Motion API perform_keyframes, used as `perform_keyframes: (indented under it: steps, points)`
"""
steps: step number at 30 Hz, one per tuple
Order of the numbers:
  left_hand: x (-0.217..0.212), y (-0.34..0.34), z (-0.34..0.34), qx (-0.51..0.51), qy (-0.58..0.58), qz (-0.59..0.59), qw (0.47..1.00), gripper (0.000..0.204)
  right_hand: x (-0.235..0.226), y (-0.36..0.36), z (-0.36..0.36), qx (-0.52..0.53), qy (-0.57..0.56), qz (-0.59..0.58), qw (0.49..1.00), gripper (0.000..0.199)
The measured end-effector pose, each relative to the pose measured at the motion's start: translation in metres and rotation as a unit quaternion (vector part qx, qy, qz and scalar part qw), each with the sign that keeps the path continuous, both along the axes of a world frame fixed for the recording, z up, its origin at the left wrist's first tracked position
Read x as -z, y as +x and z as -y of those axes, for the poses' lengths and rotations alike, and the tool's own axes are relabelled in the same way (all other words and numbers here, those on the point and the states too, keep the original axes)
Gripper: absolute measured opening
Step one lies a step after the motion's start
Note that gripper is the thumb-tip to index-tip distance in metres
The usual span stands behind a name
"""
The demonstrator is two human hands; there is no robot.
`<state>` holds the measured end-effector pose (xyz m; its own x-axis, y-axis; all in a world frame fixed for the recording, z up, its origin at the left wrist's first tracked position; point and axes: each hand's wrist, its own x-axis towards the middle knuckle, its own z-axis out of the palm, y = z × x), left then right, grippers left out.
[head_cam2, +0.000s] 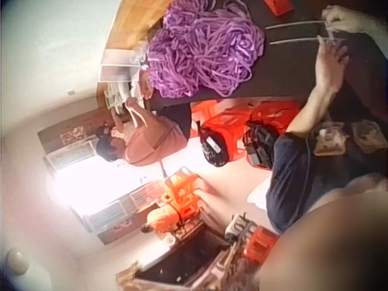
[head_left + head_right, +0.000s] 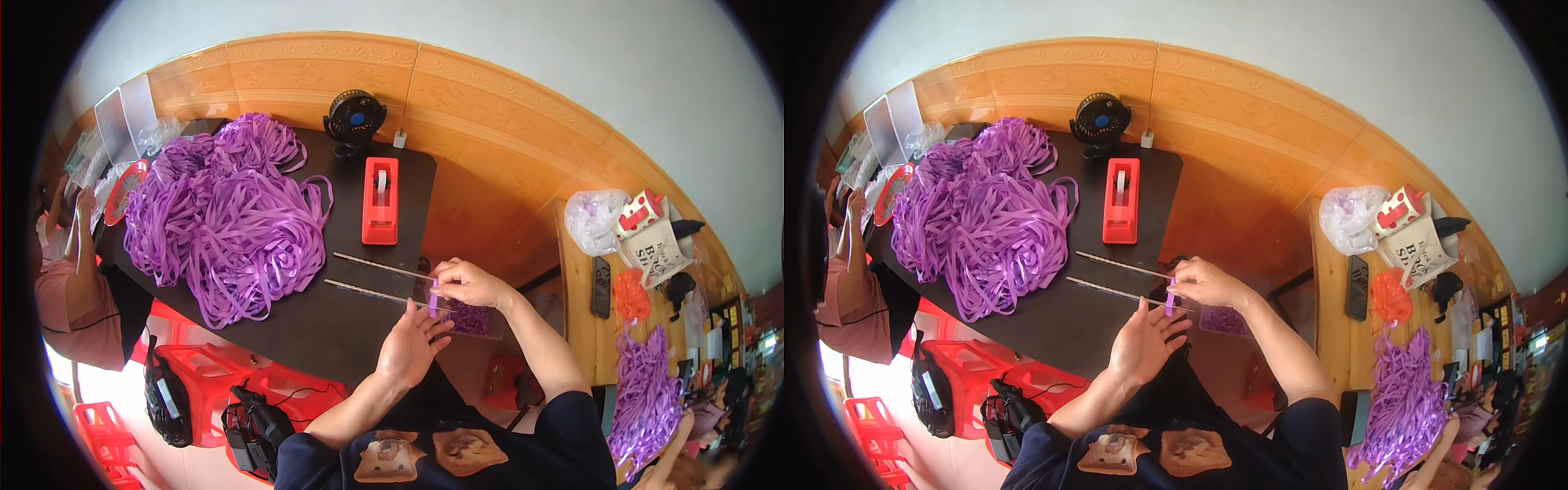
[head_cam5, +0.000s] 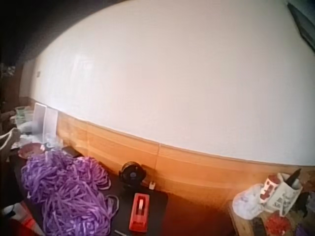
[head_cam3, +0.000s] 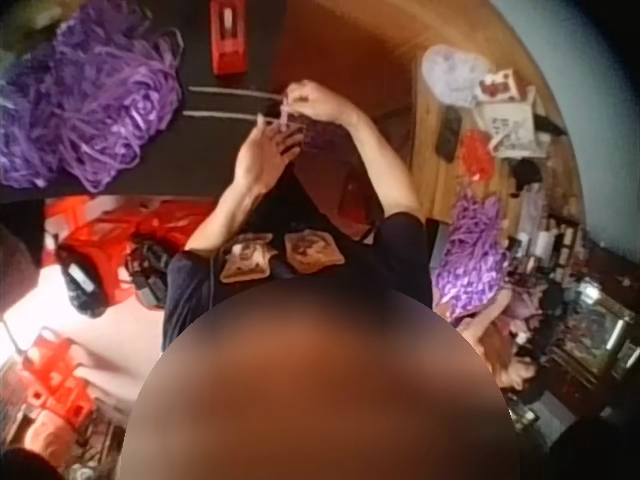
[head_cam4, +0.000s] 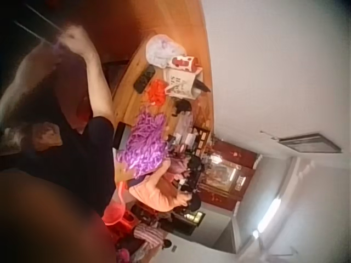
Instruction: Using a metal rod jig to tie and form decorative purple ribbon bows.
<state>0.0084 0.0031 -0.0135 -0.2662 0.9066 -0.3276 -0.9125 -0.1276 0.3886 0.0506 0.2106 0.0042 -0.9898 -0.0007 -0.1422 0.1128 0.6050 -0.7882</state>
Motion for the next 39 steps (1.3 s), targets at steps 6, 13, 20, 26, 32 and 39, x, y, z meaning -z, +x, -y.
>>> perform_keyframes:
  steps: [6,13,20,26,32,39]
  points:
    - [-0.004,0.0,-0.001,0.003,-0.023,0.002,1.0,0.066,0.005,-0.005,0.009,0.068,0.019,-0.026,0.997,0.026]
    - [-0.001,0.0,-0.001,-0.005,-0.014,0.013,1.0,0.059,-0.02,-0.01,0.055,0.216,0.269,0.019,0.939,0.024]
    - [-0.005,0.001,0.0,0.001,-0.004,0.018,1.0,0.058,-0.011,0.003,0.073,0.253,0.451,-0.074,0.853,0.035]
    - [0.0,0.0,-0.001,0.008,0.005,0.018,1.0,0.06,-0.007,0.012,0.076,0.295,0.415,-0.113,0.854,0.043]
    - [-0.01,0.0,-0.003,0.004,-0.008,0.006,1.0,0.062,0.02,0.032,0.053,0.309,-0.043,-0.161,0.936,0.022]
    - [-0.002,0.001,0.001,0.014,-0.001,0.006,1.0,0.062,0.035,0.05,0.05,0.319,-0.361,-0.144,0.864,0.01]
